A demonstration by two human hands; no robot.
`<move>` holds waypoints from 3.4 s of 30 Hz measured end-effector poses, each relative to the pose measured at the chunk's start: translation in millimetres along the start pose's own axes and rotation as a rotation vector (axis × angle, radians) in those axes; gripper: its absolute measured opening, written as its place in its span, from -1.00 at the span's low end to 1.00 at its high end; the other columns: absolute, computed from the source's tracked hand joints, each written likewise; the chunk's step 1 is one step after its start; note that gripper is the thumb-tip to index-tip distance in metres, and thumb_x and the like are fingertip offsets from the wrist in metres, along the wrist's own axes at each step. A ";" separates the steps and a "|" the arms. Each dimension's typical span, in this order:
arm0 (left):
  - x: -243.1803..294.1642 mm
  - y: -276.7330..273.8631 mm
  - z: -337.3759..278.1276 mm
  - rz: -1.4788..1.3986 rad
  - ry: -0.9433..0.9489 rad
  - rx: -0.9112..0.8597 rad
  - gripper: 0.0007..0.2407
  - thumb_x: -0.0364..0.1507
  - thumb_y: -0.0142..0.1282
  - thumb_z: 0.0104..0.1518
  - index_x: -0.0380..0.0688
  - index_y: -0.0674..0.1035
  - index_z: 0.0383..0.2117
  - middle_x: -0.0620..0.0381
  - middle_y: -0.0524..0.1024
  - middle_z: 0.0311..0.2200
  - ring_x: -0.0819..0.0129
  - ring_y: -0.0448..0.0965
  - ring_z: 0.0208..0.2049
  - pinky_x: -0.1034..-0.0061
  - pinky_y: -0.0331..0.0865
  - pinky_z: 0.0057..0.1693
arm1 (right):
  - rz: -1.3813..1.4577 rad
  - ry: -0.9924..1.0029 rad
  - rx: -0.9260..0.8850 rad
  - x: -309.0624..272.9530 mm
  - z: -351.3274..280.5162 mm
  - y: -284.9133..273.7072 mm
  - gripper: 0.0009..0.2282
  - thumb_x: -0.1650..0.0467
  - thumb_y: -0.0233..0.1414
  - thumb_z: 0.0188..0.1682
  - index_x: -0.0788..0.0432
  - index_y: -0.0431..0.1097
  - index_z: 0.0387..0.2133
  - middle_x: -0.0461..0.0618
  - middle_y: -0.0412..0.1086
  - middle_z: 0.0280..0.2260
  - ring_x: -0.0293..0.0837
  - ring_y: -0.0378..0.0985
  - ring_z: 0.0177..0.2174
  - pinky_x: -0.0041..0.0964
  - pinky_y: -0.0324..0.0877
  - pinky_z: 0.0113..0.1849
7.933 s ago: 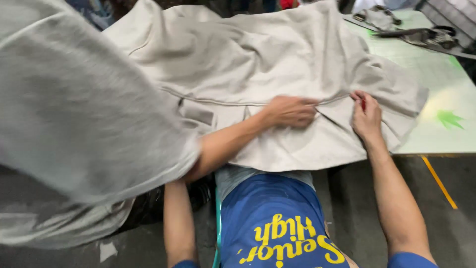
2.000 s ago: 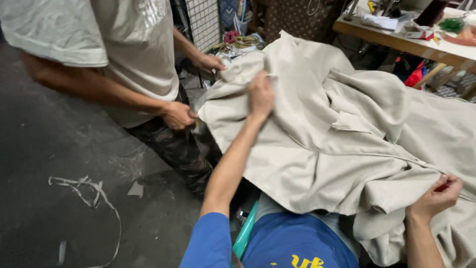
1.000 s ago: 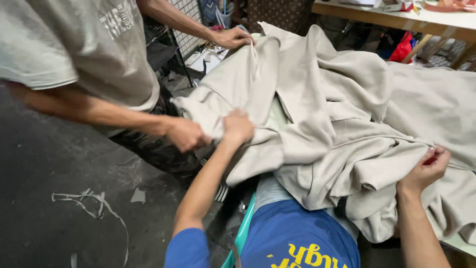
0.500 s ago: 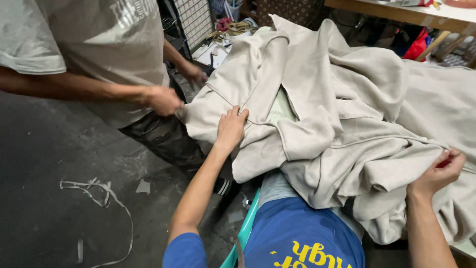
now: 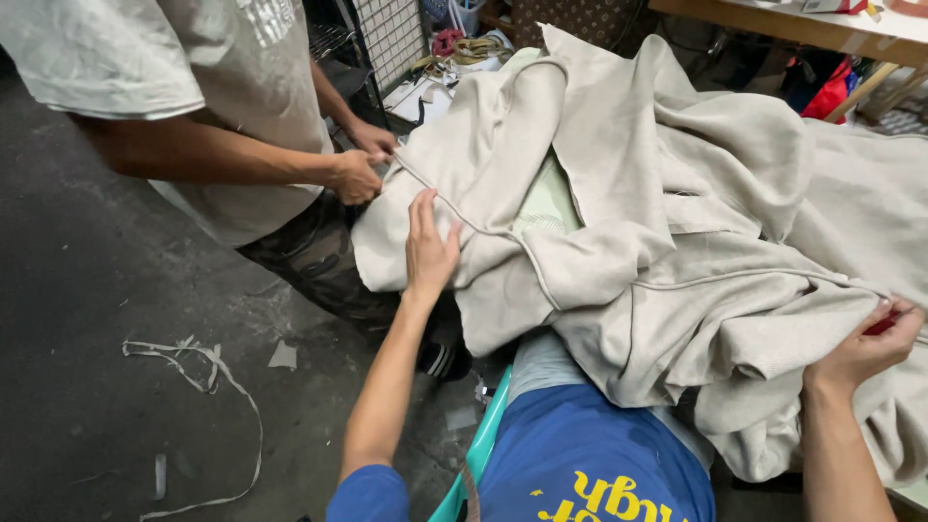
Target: Trimming loose threads from a beige garment using thread snips
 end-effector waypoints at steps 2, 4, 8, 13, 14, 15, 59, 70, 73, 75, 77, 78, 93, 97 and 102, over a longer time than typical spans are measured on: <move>1.6 -2.4 -8.9 0.008 -0.025 0.043 -0.36 -0.48 0.29 0.04 -0.36 0.23 0.28 -0.31 0.24 0.26 -0.18 0.25 0.33 0.20 0.19 0.40 | -0.011 -0.024 0.001 -0.1 -0.1 0.5 -0.81 0.55 -0.10 0.48 0.54 0.24 -0.13 0.39 0.28 -0.25 0.26 0.31 -0.28 0.09 0.24 -0.17; 12.6 -0.2 -23.1 0.060 0.010 0.070 -0.40 -0.42 0.28 0.07 -0.32 0.29 0.26 -0.28 0.30 0.21 -0.17 0.32 0.26 0.16 0.24 0.36 | -0.008 -0.007 -0.003 4.3 -1.3 1.4 -0.81 0.55 -0.10 0.49 0.53 0.23 -0.14 0.36 0.26 -0.26 0.22 0.28 -0.28 0.08 0.23 -0.17; 53.2 -0.7 -47.8 0.191 0.087 0.090 -0.58 -0.24 0.27 0.08 -0.25 0.47 -0.03 -0.11 0.41 -0.15 -0.03 0.44 -0.13 0.13 0.35 0.02 | -0.032 0.008 -0.023 11.0 -3.4 2.5 -0.80 0.55 -0.11 0.50 0.52 0.23 -0.15 0.32 0.23 -0.27 0.16 0.24 -0.31 0.07 0.19 -0.22; 63.7 37.1 -73.3 0.219 0.146 -0.071 -0.57 -0.17 0.18 0.21 -0.17 0.48 0.10 0.02 0.55 -0.27 0.12 0.53 -0.24 0.25 0.35 -0.11 | -0.009 0.072 -0.031 29.4 -6.0 6.3 -0.78 0.55 -0.11 0.51 0.45 0.23 -0.20 0.21 0.18 -0.33 0.05 0.20 -0.34 0.00 0.15 -0.26; 61.5 48.1 -77.7 0.228 0.131 -0.133 -0.53 -0.14 0.12 0.25 -0.20 0.45 0.17 0.04 0.56 -0.29 0.16 0.54 -0.29 0.28 0.38 -0.16 | 0.004 0.173 -0.050 41.4 -8.7 8.3 -0.73 0.54 -0.12 0.54 0.36 0.16 -0.26 0.07 0.07 -0.39 -0.08 0.09 -0.38 -0.05 0.07 -0.30; 64.8 49.5 -80.6 0.229 0.128 -0.131 -0.53 -0.14 0.12 0.25 -0.20 0.45 0.17 0.04 0.56 -0.29 0.16 0.54 -0.29 0.28 0.38 -0.16 | 0.006 0.172 -0.053 42.2 -8.7 9.4 -0.73 0.54 -0.12 0.54 0.36 0.16 -0.26 0.07 0.07 -0.39 -0.08 0.09 -0.38 -0.05 0.07 -0.30; -30.0 105.6 -267.9 -0.800 -1.291 0.181 -0.55 -0.29 0.05 0.03 -0.28 0.53 0.04 -0.02 0.57 0.07 0.28 0.52 0.10 0.44 0.38 0.17 | 0.043 0.211 -0.043 46.3 -10.5 10.0 -0.69 0.50 -0.11 0.58 0.34 0.15 -0.28 0.03 0.08 -0.39 -0.12 0.09 -0.37 -0.08 0.07 -0.28; 0.6 78.6 -240.5 -0.852 -1.270 0.200 -0.46 -0.16 0.13 0.07 -0.27 0.53 0.14 -0.01 0.55 0.15 0.33 0.49 0.20 0.52 0.33 0.27 | 0.052 0.174 -0.034 41.1 -9.7 8.8 -0.71 0.52 -0.10 0.55 0.37 0.16 -0.27 0.09 0.13 -0.37 -0.07 0.12 -0.35 -0.06 0.12 -0.25; 5.2 76.5 -233.0 -0.880 -1.194 0.201 -0.49 -0.19 0.12 0.10 -0.28 0.55 0.12 -0.01 0.56 0.15 0.37 0.48 0.21 0.53 0.32 0.28 | 0.064 0.152 -0.025 45.6 -10.9 9.8 -0.73 0.51 -0.10 0.56 0.40 0.21 -0.24 0.13 0.19 -0.34 -0.05 0.18 -0.33 -0.05 0.16 -0.24; 8.0 73.8 -228.9 -0.880 -1.163 0.197 -0.51 -0.19 0.12 0.11 -0.29 0.58 0.09 0.00 0.58 0.12 0.38 0.49 0.20 0.54 0.33 0.27 | 0.067 0.130 -0.016 42.9 -11.1 8.3 -0.73 0.50 -0.09 0.57 0.41 0.26 -0.22 0.17 0.25 -0.32 -0.03 0.22 -0.32 -0.04 0.19 -0.23; 10.5 71.9 -227.4 -0.882 -1.178 0.193 -0.52 -0.20 0.12 0.11 -0.31 0.59 0.06 -0.04 0.60 0.09 0.34 0.54 0.16 0.52 0.38 0.24 | 0.051 0.187 -0.037 40.3 -10.0 8.7 -0.62 0.51 -0.12 0.58 0.32 0.06 -0.35 0.09 0.10 -0.39 -0.08 0.10 -0.35 -0.03 0.10 -0.24; 8.0 74.0 -229.1 -0.882 -1.178 0.194 -0.52 -0.20 0.12 0.11 -0.31 0.59 0.06 -0.04 0.60 0.09 0.34 0.54 0.16 0.52 0.38 0.24 | 0.052 0.187 -0.037 41.5 -10.1 9.1 -0.62 0.51 -0.12 0.58 0.32 0.06 -0.35 0.09 0.10 -0.39 -0.08 0.10 -0.35 -0.03 0.10 -0.24; 24.2 50.5 -202.4 -0.781 -0.929 0.154 -0.69 -0.31 0.34 0.01 -0.30 0.72 -0.21 -0.02 0.72 -0.16 0.41 0.67 -0.11 0.51 0.53 0.03 | 0.072 0.234 -0.038 35.1 -8.6 8.2 -0.66 0.52 -0.12 0.55 0.27 0.05 -0.34 0.01 0.04 -0.40 -0.13 0.06 -0.37 -0.09 0.07 -0.27; -21.8 54.1 -218.6 -0.577 -1.137 0.196 -0.49 -0.15 0.33 -0.07 -0.31 0.56 -0.10 -0.13 0.65 -0.10 0.23 0.66 -0.08 0.40 0.51 0.01 | 0.003 0.040 -0.024 19.1 -5.3 3.5 -0.76 0.52 -0.10 0.55 0.48 0.25 -0.18 0.26 0.25 -0.28 0.10 0.27 -0.28 0.03 0.21 -0.20; -58.6 24.4 -183.7 -0.547 -1.041 0.333 -0.55 -0.23 0.27 -0.01 -0.32 0.57 -0.07 -0.14 0.64 -0.07 0.17 0.63 -0.04 0.37 0.45 0.05 | 0.040 0.089 -0.026 19.1 -5.5 5.0 -0.78 0.52 -0.13 0.53 0.45 0.22 -0.17 0.21 0.22 -0.28 0.05 0.26 -0.29 -0.01 0.20 -0.21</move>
Point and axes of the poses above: each hand's wrist, its own z-axis towards the middle knuckle, its own y-axis out of the palm, x = y × z, the point moved 9 cm from there along z, towards the middle knuckle
